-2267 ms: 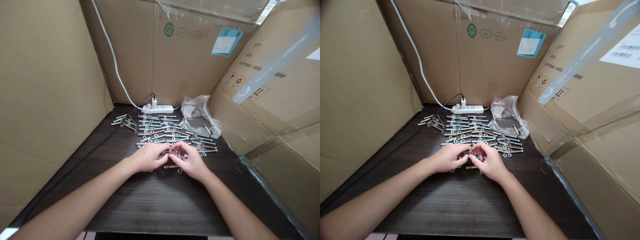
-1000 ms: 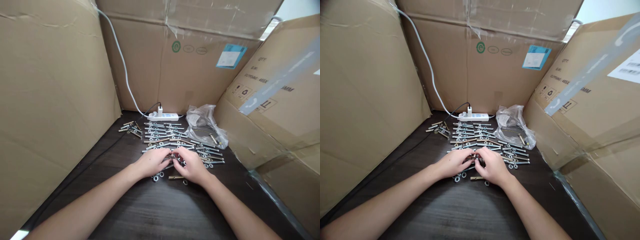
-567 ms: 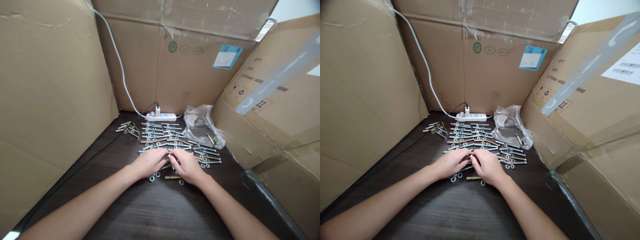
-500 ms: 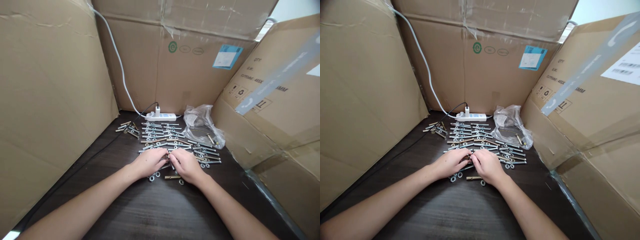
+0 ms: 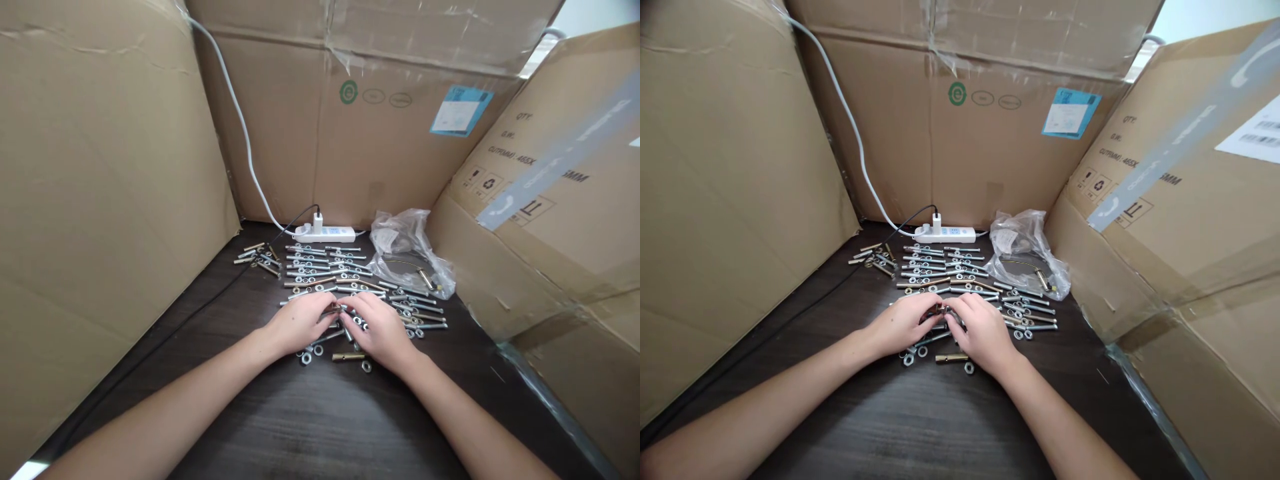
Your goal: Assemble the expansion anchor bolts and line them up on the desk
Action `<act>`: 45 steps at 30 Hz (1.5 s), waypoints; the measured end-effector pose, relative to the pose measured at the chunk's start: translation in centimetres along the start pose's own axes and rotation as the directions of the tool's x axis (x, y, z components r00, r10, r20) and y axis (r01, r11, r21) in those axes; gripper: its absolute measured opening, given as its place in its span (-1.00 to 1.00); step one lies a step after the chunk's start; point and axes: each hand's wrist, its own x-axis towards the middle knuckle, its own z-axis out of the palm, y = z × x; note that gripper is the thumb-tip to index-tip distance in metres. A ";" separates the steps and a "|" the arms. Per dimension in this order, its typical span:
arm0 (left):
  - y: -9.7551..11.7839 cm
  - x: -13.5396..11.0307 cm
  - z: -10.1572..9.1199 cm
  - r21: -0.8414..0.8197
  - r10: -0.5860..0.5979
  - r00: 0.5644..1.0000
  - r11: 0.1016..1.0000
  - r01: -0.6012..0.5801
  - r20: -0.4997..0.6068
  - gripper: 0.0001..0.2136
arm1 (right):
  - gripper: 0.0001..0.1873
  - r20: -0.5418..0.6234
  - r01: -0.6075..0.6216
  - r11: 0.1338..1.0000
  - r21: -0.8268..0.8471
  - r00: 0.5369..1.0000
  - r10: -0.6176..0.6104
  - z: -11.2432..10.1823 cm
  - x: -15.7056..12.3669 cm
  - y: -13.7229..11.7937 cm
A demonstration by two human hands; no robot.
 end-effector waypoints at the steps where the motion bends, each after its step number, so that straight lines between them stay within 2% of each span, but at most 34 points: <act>1: 0.0 0.0 0.1 0.003 0.002 1.000 1.000 -0.002 -0.001 -0.89 | -0.80 0.000 0.001 1.000 -0.002 1.000 -0.001 0.1 0.0 0.1; 9: 0.1 0.2 0.1 0.035 0.038 0.999 0.999 -0.039 0.010 -0.87 | -0.82 0.009 -0.031 0.998 0.046 0.999 0.031 0.3 0.1 0.2; 16: 0.5 0.0 0.2 0.052 0.061 0.998 0.997 -0.060 -0.007 -0.90 | -0.72 0.025 -0.038 0.999 0.014 0.999 0.038 0.2 0.2 0.1; 19: 0.4 0.0 0.2 0.043 0.059 0.998 0.997 -0.058 -0.013 -0.91 | -0.81 -0.017 -0.054 0.998 0.037 0.998 0.055 -0.1 0.2 -0.1; 29: 0.0 0.1 0.2 0.010 0.050 0.999 0.999 -0.049 -0.007 -0.90 | -0.83 -0.029 0.077 0.996 0.054 0.997 -0.076 0.1 0.1 0.3; 35: 0.0 0.0 0.2 0.023 0.043 0.999 0.999 -0.044 0.026 -0.91 | -0.82 -0.015 0.009 1.000 0.014 1.000 -0.009 0.6 0.2 0.3; 40: 0.0 0.1 0.3 0.013 0.039 0.998 0.999 -0.040 0.055 -0.90 | -0.75 -0.017 -0.043 0.999 -0.024 0.999 0.043 0.0 0.3 0.0; 43: 0.0 0.1 0.3 0.010 0.038 0.999 0.999 -0.038 0.037 -0.90 | -0.84 -0.035 -0.015 1.000 -0.007 0.999 0.015 -0.4 0.3 -0.2; 45: 0.0 0.1 0.3 -0.001 0.040 0.999 0.999 -0.040 0.026 -0.90 | -0.81 -0.025 0.029 0.999 -0.013 0.999 -0.029 -0.4 0.2 -0.2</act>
